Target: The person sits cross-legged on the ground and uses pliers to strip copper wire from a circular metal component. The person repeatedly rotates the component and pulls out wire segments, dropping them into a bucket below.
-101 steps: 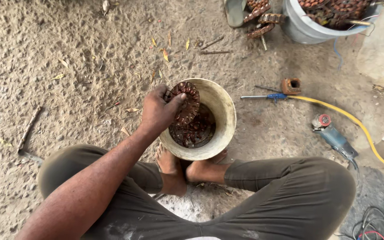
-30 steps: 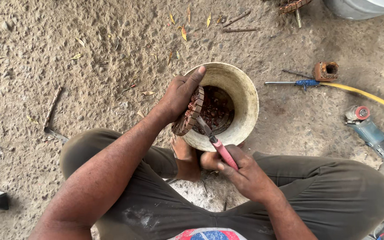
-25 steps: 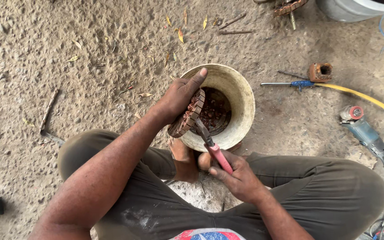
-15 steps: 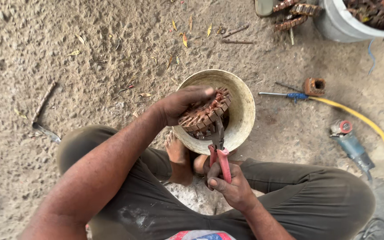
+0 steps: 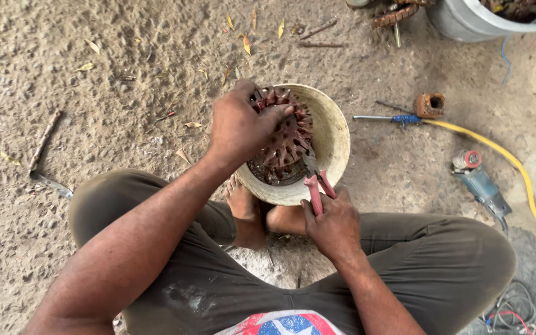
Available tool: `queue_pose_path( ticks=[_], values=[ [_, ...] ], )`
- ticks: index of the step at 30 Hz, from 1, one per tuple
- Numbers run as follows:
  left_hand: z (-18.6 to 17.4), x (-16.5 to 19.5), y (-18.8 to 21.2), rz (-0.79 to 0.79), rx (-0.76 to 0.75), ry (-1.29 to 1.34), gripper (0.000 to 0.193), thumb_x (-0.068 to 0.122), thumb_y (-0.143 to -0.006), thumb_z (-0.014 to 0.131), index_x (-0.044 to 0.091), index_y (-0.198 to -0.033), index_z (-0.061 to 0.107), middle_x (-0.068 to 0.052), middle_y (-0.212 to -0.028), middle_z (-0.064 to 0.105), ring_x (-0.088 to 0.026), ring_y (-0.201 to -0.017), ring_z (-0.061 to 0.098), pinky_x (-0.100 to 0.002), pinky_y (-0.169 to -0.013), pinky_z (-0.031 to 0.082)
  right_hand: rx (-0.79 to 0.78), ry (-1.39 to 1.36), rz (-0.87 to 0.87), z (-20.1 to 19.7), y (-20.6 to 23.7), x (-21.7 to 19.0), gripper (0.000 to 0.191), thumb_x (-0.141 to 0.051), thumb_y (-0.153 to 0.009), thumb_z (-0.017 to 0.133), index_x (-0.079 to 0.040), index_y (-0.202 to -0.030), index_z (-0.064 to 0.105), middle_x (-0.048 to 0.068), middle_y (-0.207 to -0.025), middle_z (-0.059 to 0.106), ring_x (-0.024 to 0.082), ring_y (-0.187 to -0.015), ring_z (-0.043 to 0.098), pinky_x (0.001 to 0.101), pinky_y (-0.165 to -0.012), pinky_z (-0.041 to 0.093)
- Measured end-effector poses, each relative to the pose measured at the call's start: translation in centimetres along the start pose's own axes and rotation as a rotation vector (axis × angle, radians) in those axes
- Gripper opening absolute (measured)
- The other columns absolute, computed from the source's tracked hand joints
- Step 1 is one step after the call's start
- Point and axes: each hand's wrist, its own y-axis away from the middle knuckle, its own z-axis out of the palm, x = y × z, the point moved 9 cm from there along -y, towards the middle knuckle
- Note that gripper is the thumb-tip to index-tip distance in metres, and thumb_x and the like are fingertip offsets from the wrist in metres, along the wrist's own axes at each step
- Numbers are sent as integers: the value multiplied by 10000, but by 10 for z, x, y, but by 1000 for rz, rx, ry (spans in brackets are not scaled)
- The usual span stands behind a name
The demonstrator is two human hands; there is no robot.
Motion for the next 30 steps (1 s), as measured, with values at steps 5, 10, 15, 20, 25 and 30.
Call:
queue_pose_path(
  ticks=[5, 10, 15, 20, 25, 30],
  values=[
    [14, 35, 9, 362, -207, -73, 356, 369, -870, 844, 79, -976, 667, -60, -860, 774, -148, -725, 768, -320, -638, 641, -498, -444, 360, 52, 23, 21, 376, -398, -878, 767, -25, -915, 736, 92, -779, 718, 201, -703, 704, 371, -691, 593],
    [34, 55, 26, 529, -216, 59, 400, 357, -862, 847, 78, -1034, 617, -72, -879, 763, -161, -788, 772, -317, -688, 648, -573, -882, 64, 90, 36, -26, 315, -301, -974, 740, -31, -831, 665, 66, -733, 681, 130, -660, 627, 308, -615, 534],
    [24, 17, 7, 356, -181, 227, 368, 345, -887, 837, 100, -1066, 629, -78, -965, 754, -168, -885, 785, -303, -761, 680, -647, -1163, 414, 103, 42, 8, 267, -243, -949, 712, -35, -799, 636, 94, -643, 614, 163, -475, 556, 303, -441, 460],
    [13, -19, -13, 44, -86, 236, 357, 363, -842, 856, 86, -939, 653, -38, -881, 713, -127, -787, 746, -303, -683, 653, -660, -1386, 570, 86, 41, 4, 222, -191, -970, 585, 12, -928, 663, 158, -907, 724, 219, -799, 749, 345, -700, 640],
    [9, -14, -16, 149, 8, 259, 352, 348, -851, 897, 62, -895, 697, -34, -824, 680, -124, -730, 657, -312, -646, 567, -701, -1606, 361, 50, 35, -28, 467, -69, -877, 543, 68, -1313, 636, 264, -1266, 674, 279, -1110, 702, 396, -881, 639],
    [12, -17, -16, 152, 13, 195, 358, 350, -862, 890, 46, -903, 706, -39, -801, 681, -135, -717, 660, -325, -632, 560, -820, -1819, 142, 20, 39, -47, 528, -82, -842, 565, 120, -1330, 571, 303, -1433, 566, 365, -1249, 657, 486, -947, 625]
  ],
)
